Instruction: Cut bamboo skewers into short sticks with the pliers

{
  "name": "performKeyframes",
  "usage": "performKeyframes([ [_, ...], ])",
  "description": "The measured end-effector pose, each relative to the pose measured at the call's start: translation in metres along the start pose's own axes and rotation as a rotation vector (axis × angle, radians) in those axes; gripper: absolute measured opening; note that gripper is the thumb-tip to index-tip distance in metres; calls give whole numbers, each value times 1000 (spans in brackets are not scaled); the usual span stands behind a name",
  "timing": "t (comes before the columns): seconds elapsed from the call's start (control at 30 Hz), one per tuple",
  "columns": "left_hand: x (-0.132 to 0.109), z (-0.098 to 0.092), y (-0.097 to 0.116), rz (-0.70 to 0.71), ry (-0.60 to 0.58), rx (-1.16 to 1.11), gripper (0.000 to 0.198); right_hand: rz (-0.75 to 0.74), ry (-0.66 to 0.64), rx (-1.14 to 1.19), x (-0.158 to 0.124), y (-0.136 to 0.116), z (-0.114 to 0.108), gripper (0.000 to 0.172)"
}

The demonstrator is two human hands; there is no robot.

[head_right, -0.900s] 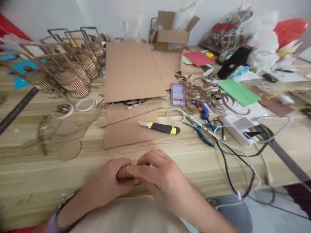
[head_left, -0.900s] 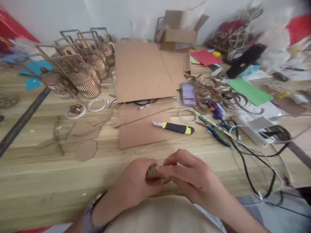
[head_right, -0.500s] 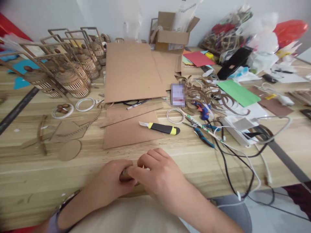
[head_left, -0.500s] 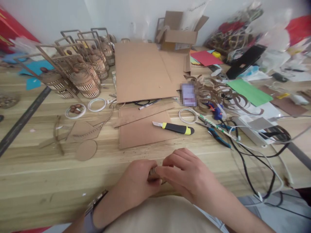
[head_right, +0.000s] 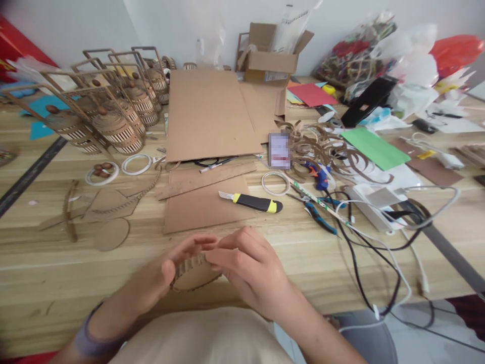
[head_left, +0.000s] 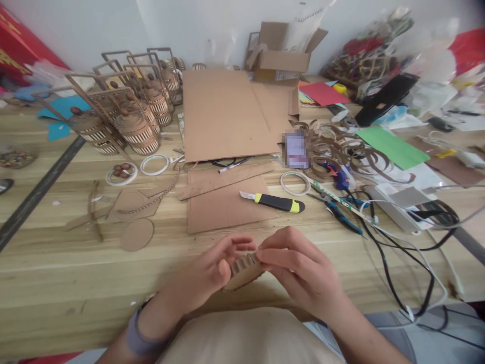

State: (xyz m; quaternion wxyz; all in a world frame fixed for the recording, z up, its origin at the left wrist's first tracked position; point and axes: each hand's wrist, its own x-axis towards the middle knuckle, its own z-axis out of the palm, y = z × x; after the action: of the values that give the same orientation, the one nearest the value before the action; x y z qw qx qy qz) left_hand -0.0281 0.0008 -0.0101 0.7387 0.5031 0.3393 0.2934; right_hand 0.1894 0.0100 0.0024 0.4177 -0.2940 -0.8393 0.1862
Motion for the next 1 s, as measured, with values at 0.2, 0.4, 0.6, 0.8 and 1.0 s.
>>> performKeyframes([
  [0.2, 4, 15, -4, 36, 36, -123, 61, -1, 95, -95, -5, -5, 11, 22],
  [0.4, 2, 19, 2, 59, 175, 31, 54, -28, 151, -79, -11, -2, 18, 25],
  [0.6, 1, 17, 0, 239, 516, 744, 65, 368, 236, 116, -12, -2, 20, 13],
  [0.8, 4, 18, -7, 328, 541, 952, 68, 684, 171, 418, -13, 0, 33, 29],
  [1.0, 5, 21, -11, 373, 578, 945, 69, 727, 249, 531, -16, -1, 47, 26],
])
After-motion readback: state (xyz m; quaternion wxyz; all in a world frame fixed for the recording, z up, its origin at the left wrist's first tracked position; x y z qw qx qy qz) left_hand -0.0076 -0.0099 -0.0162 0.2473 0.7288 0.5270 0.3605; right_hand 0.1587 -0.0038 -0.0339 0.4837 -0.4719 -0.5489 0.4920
